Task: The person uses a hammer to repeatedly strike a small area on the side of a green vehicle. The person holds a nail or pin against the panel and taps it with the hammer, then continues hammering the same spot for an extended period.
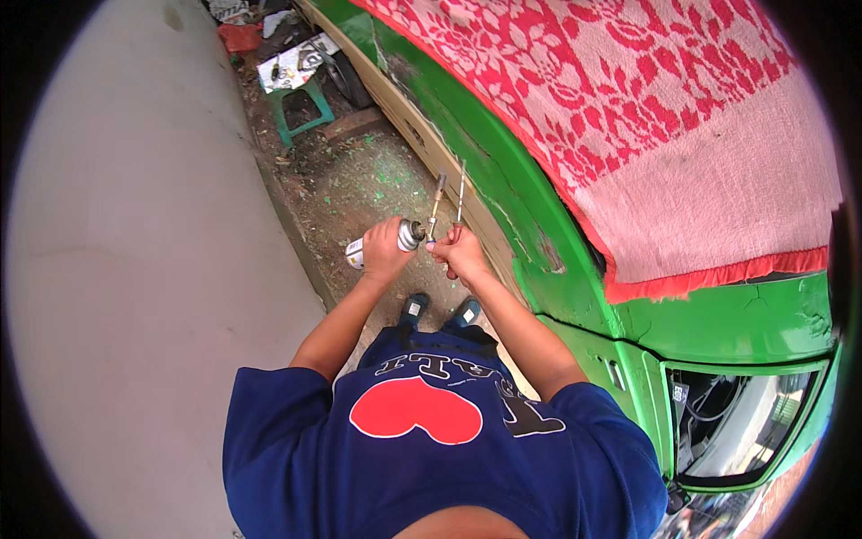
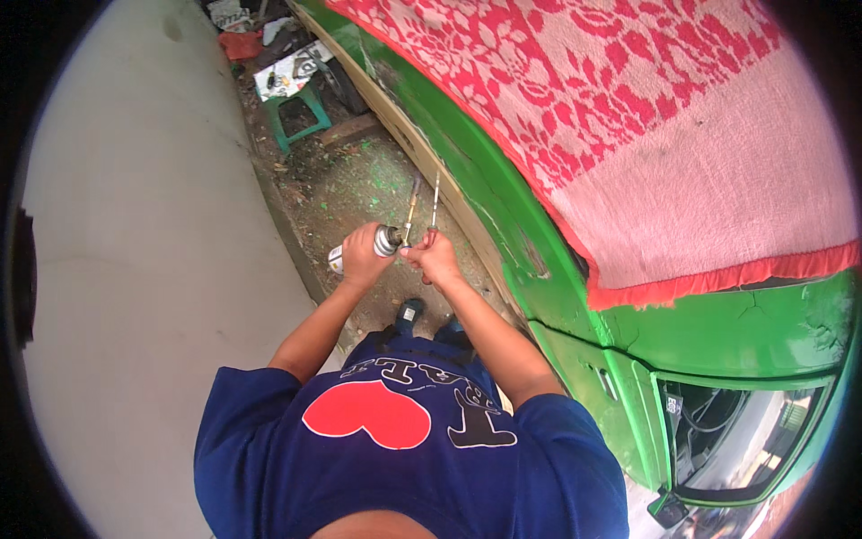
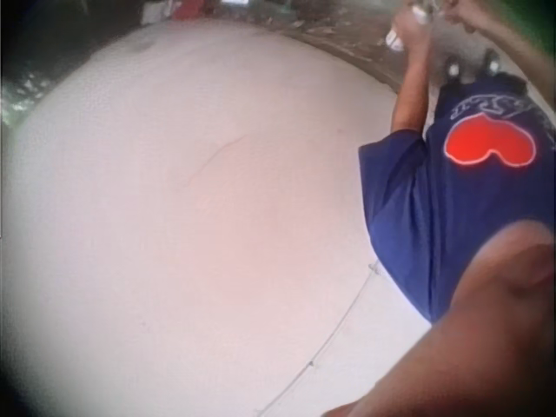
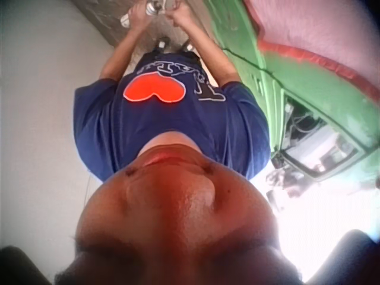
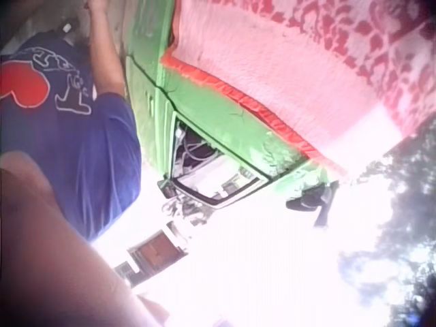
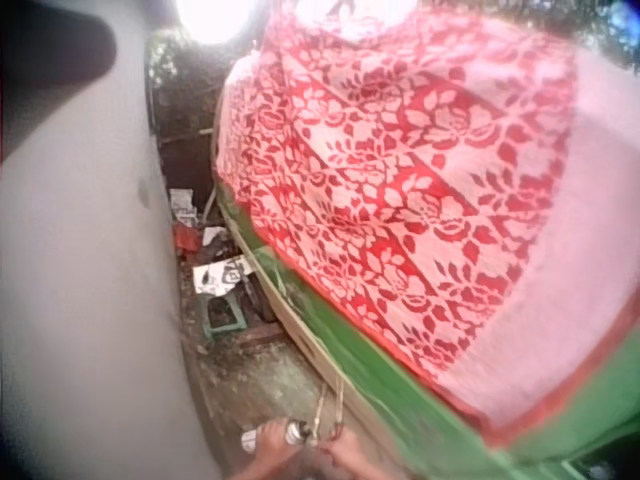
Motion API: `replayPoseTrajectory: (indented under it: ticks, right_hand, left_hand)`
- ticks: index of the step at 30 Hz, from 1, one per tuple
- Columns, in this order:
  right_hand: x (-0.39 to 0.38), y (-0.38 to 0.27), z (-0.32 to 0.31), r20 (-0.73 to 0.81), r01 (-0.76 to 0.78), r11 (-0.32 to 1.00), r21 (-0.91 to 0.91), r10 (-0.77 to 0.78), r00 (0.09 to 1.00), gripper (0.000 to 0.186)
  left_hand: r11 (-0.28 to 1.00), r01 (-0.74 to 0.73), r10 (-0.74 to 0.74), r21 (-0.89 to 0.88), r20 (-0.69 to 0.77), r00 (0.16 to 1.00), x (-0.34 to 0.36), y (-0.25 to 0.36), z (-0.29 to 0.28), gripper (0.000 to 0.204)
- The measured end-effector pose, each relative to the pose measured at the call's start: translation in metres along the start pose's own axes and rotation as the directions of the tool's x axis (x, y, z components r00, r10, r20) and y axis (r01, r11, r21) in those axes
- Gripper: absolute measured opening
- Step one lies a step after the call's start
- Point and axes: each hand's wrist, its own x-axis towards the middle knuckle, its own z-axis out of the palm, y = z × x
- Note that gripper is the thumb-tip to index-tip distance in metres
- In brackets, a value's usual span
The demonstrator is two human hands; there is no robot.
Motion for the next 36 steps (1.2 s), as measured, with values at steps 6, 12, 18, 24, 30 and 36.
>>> replayPoseTrajectory:
  ticks: [6,12,18,24,30,36]
  right_hand:
    - [0.002,-0.011,0.008,0.104,-0.095,0.931,0.353,0.062,0.993,0.042]
    - [0.008,-0.035,0.004,0.148,0.146,0.983,-0.114,-0.129,0.981,0.037]
    - [0.002,-0.042,-0.005,0.226,-0.083,0.966,0.244,0.026,0.974,0.041]
    - [0.013,-0.037,-0.017,0.305,0.103,0.995,0.010,-0.101,0.947,0.036]
    - [0.012,-0.035,-0.020,0.359,-0.127,0.981,0.147,0.067,0.931,0.036]
    - [0.016,-0.029,-0.007,0.304,0.094,0.995,-0.028,-0.081,0.949,0.040]
  left_hand:
    - [0.995,-0.018,0.027,0.094,-0.096,0.995,0.014,0.009,-0.031,0.065]
    - [0.985,0.073,-0.048,0.156,-0.160,0.986,0.013,0.030,-0.036,0.068]
    - [0.966,0.177,-0.140,0.187,-0.197,0.970,0.005,0.050,-0.039,0.068]
    - [0.944,0.252,-0.199,0.214,-0.244,0.949,-0.001,0.068,-0.035,0.068]
    - [0.923,0.309,-0.258,0.230,-0.228,0.939,-0.008,0.066,-0.033,0.068]
    - [0.915,0.355,-0.301,0.194,-0.258,0.918,-0.018,0.062,-0.032,0.067]
